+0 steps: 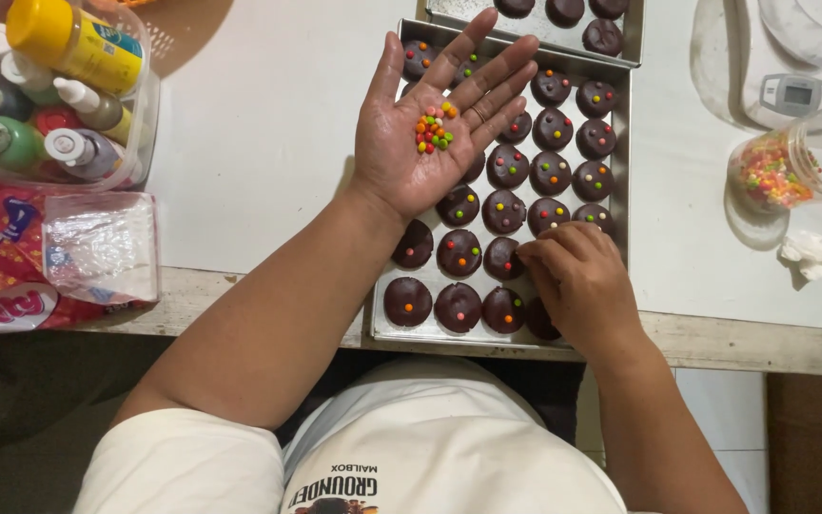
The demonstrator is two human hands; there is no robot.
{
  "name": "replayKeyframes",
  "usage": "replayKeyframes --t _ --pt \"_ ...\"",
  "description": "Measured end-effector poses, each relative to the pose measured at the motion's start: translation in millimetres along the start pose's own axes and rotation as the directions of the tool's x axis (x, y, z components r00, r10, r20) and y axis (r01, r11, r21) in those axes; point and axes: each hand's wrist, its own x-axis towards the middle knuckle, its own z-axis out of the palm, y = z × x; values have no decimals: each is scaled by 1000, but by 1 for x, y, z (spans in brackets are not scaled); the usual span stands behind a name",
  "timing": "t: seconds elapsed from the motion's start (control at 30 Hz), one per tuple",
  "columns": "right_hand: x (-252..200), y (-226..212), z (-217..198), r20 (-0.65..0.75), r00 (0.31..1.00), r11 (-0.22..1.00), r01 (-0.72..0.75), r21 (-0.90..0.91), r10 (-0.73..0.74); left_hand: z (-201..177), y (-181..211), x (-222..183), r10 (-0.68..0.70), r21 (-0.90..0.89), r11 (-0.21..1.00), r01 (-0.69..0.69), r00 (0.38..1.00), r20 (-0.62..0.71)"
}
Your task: Decorating chocolate-coated dough balls with small colorful sprinkles by hand
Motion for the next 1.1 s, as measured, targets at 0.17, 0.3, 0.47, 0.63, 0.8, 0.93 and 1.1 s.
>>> replayKeyframes --t 0.17,0.3,0.47,0.63,0.8,0.93,1.1 --pt "-2 0 1 1 1000 999 8 -40 -8 1 0 -1 -1 2 1000 1 1000 1" --pt "-4 1 3 -32 998 998 54 -32 -55 1 0 0 -1 2 1000 1 1000 -2" --pt "-6 1 -2 -62 995 997 76 -9 -77 10 -2 -2 9 -30 1000 -10 999 -45" --pt "-7 0 -4 -43 997 998 64 13 -63 14 -3 -4 14 -15 1000 -15 998 -62" --pt "-8 0 -3 -19 997 997 76 33 -76 5 -3 -2 -3 -3 1000 3 1000 -15" --pt "-6 -3 -6 -47 998 997 55 59 -52 2 -3 -1 -5 4 1000 4 1000 7" --pt "0 -5 -13 -126 992 989 29 147 -10 8 -4 -4 -11 0 1000 11 1000 2"
